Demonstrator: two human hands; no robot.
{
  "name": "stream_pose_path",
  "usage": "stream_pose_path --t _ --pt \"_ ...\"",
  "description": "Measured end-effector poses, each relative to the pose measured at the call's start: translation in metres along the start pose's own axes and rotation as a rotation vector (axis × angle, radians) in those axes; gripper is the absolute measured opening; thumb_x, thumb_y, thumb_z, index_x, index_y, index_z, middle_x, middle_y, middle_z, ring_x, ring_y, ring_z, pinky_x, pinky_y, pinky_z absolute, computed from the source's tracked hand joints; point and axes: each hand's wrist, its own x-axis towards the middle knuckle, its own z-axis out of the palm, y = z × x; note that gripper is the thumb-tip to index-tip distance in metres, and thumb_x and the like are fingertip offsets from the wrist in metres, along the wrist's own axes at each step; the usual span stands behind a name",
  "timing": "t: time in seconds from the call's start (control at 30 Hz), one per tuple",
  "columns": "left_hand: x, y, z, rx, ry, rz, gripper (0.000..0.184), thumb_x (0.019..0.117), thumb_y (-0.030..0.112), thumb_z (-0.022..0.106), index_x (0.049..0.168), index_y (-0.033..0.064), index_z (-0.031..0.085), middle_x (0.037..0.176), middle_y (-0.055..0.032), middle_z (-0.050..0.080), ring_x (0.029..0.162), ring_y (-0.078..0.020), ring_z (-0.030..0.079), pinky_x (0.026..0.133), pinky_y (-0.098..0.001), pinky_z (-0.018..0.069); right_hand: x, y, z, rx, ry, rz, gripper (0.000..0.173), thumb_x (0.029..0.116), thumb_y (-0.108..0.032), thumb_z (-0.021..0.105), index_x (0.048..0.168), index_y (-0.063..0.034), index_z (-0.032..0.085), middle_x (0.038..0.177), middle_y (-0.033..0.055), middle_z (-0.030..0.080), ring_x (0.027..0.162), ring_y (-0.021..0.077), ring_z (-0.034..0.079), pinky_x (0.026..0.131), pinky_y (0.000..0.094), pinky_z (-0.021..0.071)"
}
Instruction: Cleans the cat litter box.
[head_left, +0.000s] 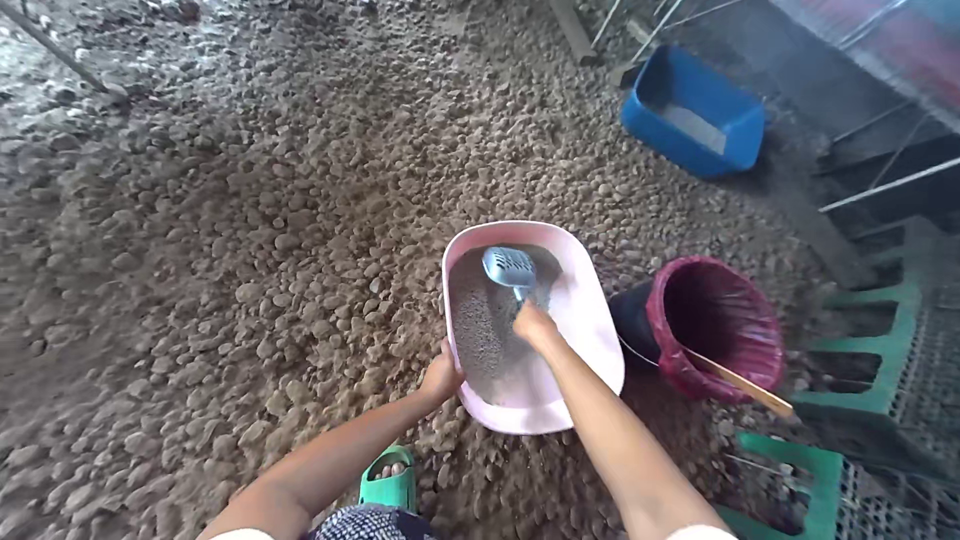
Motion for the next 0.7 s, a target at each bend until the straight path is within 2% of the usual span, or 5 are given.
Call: stream_pose_path --t 0.13,0.3,0.37,0.57,0.7 --pt "0.0 0.001 -0.003 0.017 0.015 0.002 0.087 0.094 0.014 0.067 0.16 -0.0022 0.012 0.123 -0.0306 0.063 0.116 -0.0438 0.064 0.101 -0.0573 0.0498 -0.003 -0.016 0.049 -0.066 0.004 -0.024 0.061 0.1075 -0.007 0.04 0.162 -0.002 0.015 0.138 0.029 0.056 0.127 0.0422 0.06 0.102 0.0531 0.0516" --pt "0.006 -0.001 -0.002 -0.039 0.011 0.014 0.084 0.0964 0.016 0.063 0.161 0.0016 0.012 0.121 -0.0286 0.065 0.113 -0.0415 0.067 0.099 -0.0564 0.052 -0.066 0.064 0.094 -0.304 -0.106 -0.056 0.069 0.1023 -0.003 0.051 0.163 -0.0055 0.018 0.132 0.0299 0.059 0.116 0.0454 0.065 0.093 0.056 0.0563" --pt "0.005 0.008 -0.006 0.004 -0.029 -0.028 0.087 0.0958 0.017 0.064 0.162 0.0031 0.009 0.124 -0.0286 0.063 0.116 -0.0422 0.064 0.101 -0.057 0.0505 -0.068 0.068 0.087 -0.357 -0.152 -0.027 0.069 0.1028 -0.003 0.05 0.163 -0.0054 0.017 0.134 0.029 0.058 0.118 0.0443 0.065 0.094 0.0545 0.056" --pt "0.002 0.019 -0.008 0.008 -0.022 -0.055 0.086 0.0957 0.014 0.065 0.161 0.0023 0.01 0.122 -0.0294 0.064 0.115 -0.0427 0.065 0.099 -0.0564 0.0511 -0.001 -0.007 0.032 -0.197 -0.037 -0.042 0.06 0.1072 -0.005 0.04 0.162 -0.003 0.015 0.135 0.028 0.059 0.127 0.0426 0.06 0.102 0.0537 0.0514" --pt "0.007 0.011 -0.008 -0.02 -0.029 -0.026 0.089 0.0955 0.014 0.065 0.162 0.0016 0.007 0.124 -0.0298 0.063 0.115 -0.0419 0.065 0.1 -0.055 0.0512 -0.04 0.038 0.069 -0.248 -0.073 -0.031 0.065 0.104 -0.003 0.047 0.162 -0.0023 0.017 0.131 0.03 0.06 0.12 0.0446 0.063 0.096 0.0552 0.0549"
